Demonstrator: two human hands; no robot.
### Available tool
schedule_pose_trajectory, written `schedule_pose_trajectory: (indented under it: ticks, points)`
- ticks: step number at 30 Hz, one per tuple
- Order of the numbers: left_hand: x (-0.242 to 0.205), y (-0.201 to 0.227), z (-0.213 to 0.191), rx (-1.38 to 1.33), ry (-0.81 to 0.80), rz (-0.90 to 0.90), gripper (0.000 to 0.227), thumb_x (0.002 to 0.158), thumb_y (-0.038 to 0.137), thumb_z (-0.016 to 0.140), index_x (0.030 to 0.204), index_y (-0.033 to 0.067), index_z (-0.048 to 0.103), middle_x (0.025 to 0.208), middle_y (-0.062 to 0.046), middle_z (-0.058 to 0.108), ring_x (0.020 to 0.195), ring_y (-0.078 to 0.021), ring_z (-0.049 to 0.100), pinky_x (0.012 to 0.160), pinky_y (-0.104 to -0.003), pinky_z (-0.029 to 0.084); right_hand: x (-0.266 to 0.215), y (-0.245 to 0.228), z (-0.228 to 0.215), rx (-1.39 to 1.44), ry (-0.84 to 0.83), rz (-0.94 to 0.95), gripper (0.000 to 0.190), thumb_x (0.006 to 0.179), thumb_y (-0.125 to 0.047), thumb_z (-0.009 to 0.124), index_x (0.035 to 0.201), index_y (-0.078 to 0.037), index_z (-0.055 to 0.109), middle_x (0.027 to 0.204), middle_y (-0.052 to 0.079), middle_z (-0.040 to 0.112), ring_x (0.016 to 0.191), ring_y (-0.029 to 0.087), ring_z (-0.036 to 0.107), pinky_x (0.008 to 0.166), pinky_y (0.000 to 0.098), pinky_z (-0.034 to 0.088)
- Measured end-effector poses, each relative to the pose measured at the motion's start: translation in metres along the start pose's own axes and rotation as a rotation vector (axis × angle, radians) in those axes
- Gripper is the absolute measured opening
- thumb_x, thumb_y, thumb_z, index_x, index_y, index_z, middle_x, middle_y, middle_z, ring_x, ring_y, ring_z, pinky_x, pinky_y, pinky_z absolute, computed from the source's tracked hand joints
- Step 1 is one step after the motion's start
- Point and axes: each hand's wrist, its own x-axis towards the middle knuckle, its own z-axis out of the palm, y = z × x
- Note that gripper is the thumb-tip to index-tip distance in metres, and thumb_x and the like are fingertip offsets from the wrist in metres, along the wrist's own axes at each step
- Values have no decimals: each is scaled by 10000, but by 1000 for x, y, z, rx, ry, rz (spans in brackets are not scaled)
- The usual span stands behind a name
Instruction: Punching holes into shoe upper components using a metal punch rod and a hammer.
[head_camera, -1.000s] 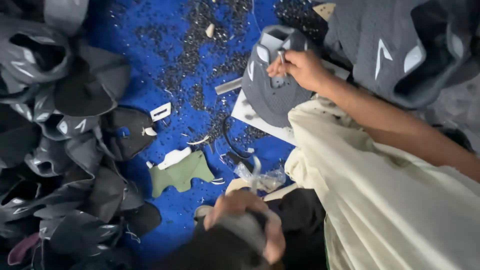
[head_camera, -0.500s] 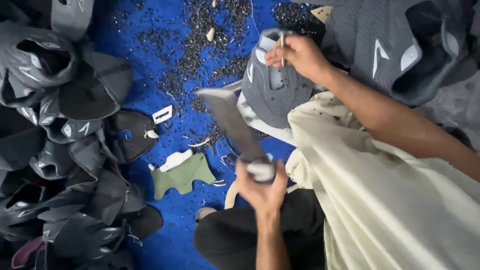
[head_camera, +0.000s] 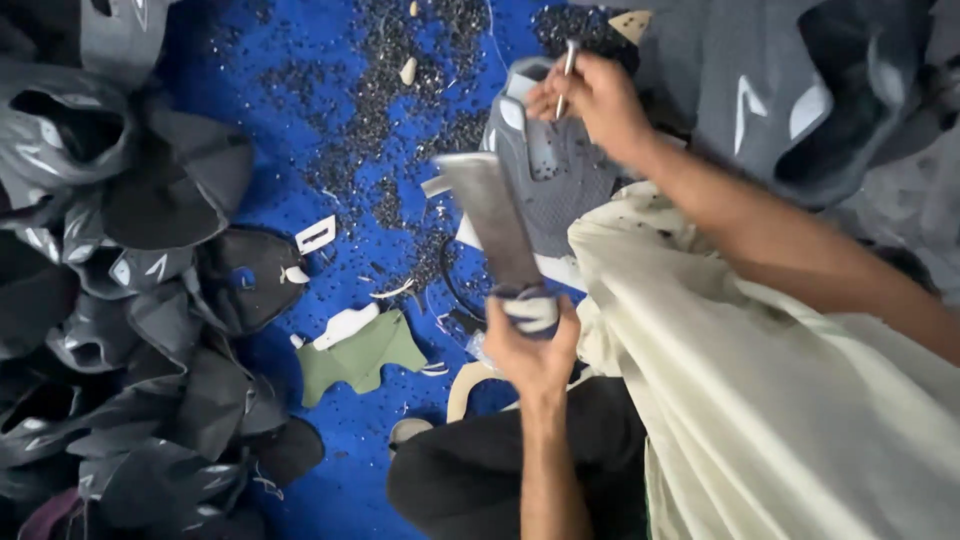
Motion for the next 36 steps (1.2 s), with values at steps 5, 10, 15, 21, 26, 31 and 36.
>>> schedule_pose_trajectory:
  ticks: [5,10,15,21,26,31,36]
  points:
    - [-3,17,-14,-167,180,661,617,802,150,798,1260,34,400,1031,-134,582,790,-173,599,757,-328,545,1,-20,11,-127,-10,148,78,1069,-6,539,1015,9,593,1137,149,748,1035,235,755,857,329,618]
    - [17,-70,24,-82,73,429,598,723,139,804,1217,-16,505,835,-73,606,727,-179,576,708,-364,518,-18,-40,26,-609,-82,-307,138,999,14,577,1099,41,669,1141,193,757,970,259,749,832,357,615]
    - [0,2,6,-12,-34,-22,334,768,194,814,1021,42,658,864,-25,744,760,-108,696,720,-284,581,12,-5,-4,4,127,-9,230,1203,-91,516,984,-25,535,986,155,731,882,180,694,850,317,597]
    - [11,114,-29,-250,117,459,403,752,232,822,1001,77,546,789,-21,627,645,-113,619,633,-240,537,20,-26,14,-222,123,100,105,1057,-52,569,979,-1,616,1065,117,757,1011,191,762,844,314,630]
    - [46,9,17,-162,-28,407,411,754,225,820,1031,42,577,868,-69,682,729,-200,670,717,-294,561,4,-42,24,-643,65,-386,86,1003,30,599,1048,47,670,1084,134,752,1011,205,737,865,339,607]
    - [10,-31,7,179,-96,-71,546,729,256,826,1177,15,631,877,-76,741,788,-164,737,726,-311,581,19,-16,4,-497,135,-277,142,1071,20,579,942,4,638,1064,106,768,996,187,746,876,344,606]
    - [-23,-16,-33,109,79,23,364,725,169,856,985,16,653,811,-58,705,697,-134,646,664,-301,555,4,-19,39,-66,-37,74,91,1097,-45,573,1062,26,618,1134,167,727,1106,246,728,965,346,613]
